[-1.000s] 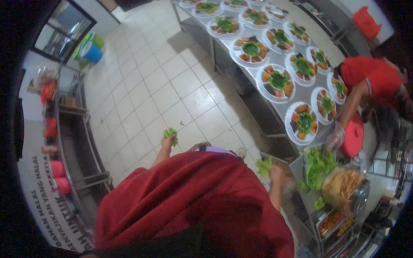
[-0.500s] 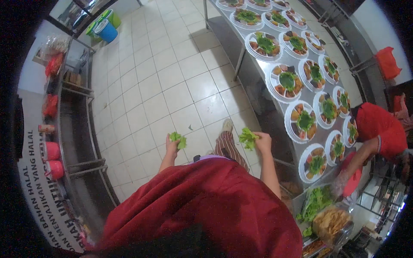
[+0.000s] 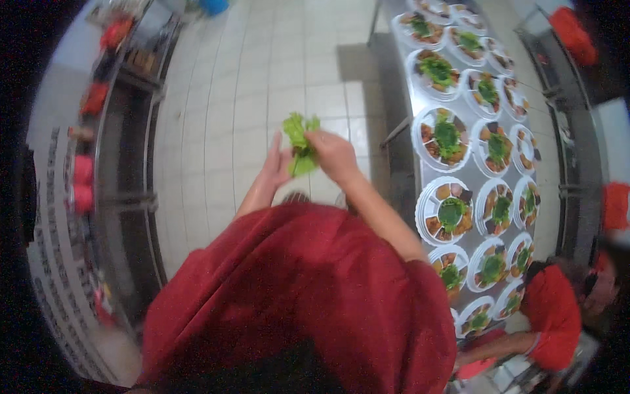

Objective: The person places lettuce leaves into the center compartments of multiple white partitioned food trays arranged on a stainless steel table. The person picks up lettuce from a pile on the table and places it into the trays one by one.

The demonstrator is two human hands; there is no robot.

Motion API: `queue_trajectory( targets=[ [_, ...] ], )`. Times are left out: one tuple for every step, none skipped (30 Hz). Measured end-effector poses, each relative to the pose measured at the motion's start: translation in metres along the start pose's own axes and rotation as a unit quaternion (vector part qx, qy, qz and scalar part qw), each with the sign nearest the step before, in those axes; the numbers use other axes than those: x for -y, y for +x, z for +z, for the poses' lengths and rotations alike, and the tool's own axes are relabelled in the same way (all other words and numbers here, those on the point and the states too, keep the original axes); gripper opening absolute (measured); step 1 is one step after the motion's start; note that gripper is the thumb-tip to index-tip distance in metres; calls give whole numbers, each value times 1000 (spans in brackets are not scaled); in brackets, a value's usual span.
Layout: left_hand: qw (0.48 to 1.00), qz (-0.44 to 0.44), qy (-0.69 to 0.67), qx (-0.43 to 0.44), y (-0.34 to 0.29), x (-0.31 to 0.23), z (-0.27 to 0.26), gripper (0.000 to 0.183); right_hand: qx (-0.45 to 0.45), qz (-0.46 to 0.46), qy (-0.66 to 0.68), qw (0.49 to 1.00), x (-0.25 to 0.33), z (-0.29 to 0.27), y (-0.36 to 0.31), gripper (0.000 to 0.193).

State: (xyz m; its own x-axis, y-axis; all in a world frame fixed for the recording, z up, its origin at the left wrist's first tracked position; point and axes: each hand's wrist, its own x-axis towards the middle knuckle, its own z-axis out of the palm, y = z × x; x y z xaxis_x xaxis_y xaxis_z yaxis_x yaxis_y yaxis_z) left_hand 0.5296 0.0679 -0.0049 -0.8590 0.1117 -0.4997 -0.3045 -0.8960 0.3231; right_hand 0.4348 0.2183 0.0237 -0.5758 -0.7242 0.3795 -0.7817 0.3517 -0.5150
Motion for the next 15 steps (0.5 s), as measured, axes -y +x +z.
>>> queue_trajectory(
  targets=[
    [999, 50, -9, 1, 9, -11, -9, 87, 0, -85, -6, 996, -3, 14, 9, 34],
    [996, 80, 19, -28, 12, -23, 12, 83, 21, -106, 22, 994, -6, 17, 19, 37],
    [993, 114, 30, -7, 26, -34, -4, 63, 37, -135, 61, 988, -6, 18, 28, 37],
    [986, 129, 99, -38, 31, -42, -3, 55, 45, -155, 92, 983, -14, 19, 39, 38],
    [972, 142, 171, -70, 35, -55, 2, 49, 46, -124, 149, 980, -25, 20, 52, 37],
    [953, 150, 243, -98, 42, -69, 5, 43, 44, -88, 202, 974, -40, 21, 65, 37],
    [963, 141, 201, -114, 50, -84, 6, 40, 41, -49, 253, 965, -52, 25, 78, 38],
    [954, 159, 226, -116, 62, -97, 7, 41, 40, 37, 255, 965, -59, 24, 97, 39],
    [945, 174, 251, -117, 73, -109, 9, 42, 37, 123, 254, 959, -66, 22, 117, 40],
    [935, 189, 278, -116, 84, -121, 10, 43, 30, 210, 250, 945, -74, 22, 136, 43],
    [932, 168, 306, -100, 98, -135, 20, 45, 38, 240, 264, 934, -99, 33, 145, 48],
    [927, 151, 330, -88, 110, -149, 28, 47, 60, 231, 299, 924, -109, 34, 160, 48],
    [922, 134, 356, -74, 123, -162, 34, 50, 81, 224, 334, 912, -118, 36, 174, 48],
    [915, 118, 380, -66, 137, -175, 41, 50, 100, 214, 365, 901, -127, 34, 190, 48],
    [905, 102, 410, -59, 150, -191, 45, 50, 74, 247, 381, 888, -134, 35, 203, 46]
  ],
)
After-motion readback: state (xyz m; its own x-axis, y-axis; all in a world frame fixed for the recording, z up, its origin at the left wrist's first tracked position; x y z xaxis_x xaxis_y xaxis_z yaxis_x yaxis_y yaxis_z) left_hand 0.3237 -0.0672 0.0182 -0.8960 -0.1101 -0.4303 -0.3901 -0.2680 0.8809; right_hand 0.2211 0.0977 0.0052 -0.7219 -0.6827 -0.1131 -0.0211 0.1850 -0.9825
